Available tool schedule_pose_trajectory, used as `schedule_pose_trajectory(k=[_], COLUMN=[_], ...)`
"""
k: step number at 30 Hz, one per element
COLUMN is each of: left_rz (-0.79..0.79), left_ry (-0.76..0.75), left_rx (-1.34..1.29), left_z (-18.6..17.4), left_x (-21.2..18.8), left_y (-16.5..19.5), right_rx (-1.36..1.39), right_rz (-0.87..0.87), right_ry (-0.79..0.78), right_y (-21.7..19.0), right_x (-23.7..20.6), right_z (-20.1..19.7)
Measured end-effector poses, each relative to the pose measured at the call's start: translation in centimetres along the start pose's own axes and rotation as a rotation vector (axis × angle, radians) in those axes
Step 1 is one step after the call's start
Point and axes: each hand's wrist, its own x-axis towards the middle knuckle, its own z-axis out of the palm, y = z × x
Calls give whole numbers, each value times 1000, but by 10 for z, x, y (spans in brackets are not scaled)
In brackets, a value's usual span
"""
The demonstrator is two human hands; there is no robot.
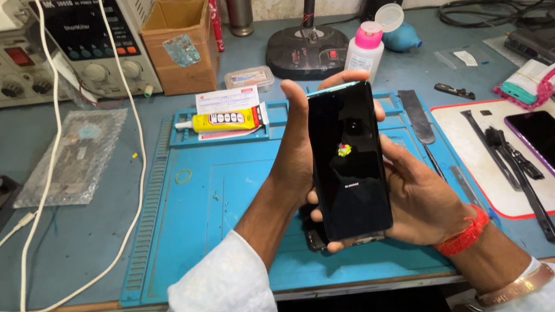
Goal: The person pries open the back of a smartphone on a blue repair mat, uses a screwdriver to work on the internal components, then powers the phone on and holds it while it boots. They set the phone down, handle small parts and a roll of tape, retrieve a small container from the shelf, and open it at the bench.
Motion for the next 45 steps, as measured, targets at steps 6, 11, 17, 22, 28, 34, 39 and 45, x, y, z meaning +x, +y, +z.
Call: schedule_pose_trajectory(k=[6, 11, 17, 22, 28, 34, 39, 45], left_rz=[1, -3, -13, -22, -13, -16, -19, -36], left_ry=[-7, -30, -13, -5, 22, 50, 67, 65], left_rx=[19, -30, -24, -29, 31, 60, 93, 54], left_z=[1, 1, 1, 0, 0, 0, 0, 0], left_x=[2, 7, 3, 0, 1, 2, 3, 1], left_y=[2, 8, 1, 0, 1, 0, 0, -1], right_rx=[-14, 16, 2, -3, -28, 11, 10, 2], right_rz=[11, 12, 16, 14, 7, 11, 8, 6], right_ry=[-20, -26, -4, 22, 15, 0, 1, 13], right_y=[-3, -6, -4, -2, -1, -1, -1, 0], right_x=[0, 4, 1, 1, 0, 0, 0, 0], right_z=[-1, -1, -1, -1, 0, -1, -1, 0])
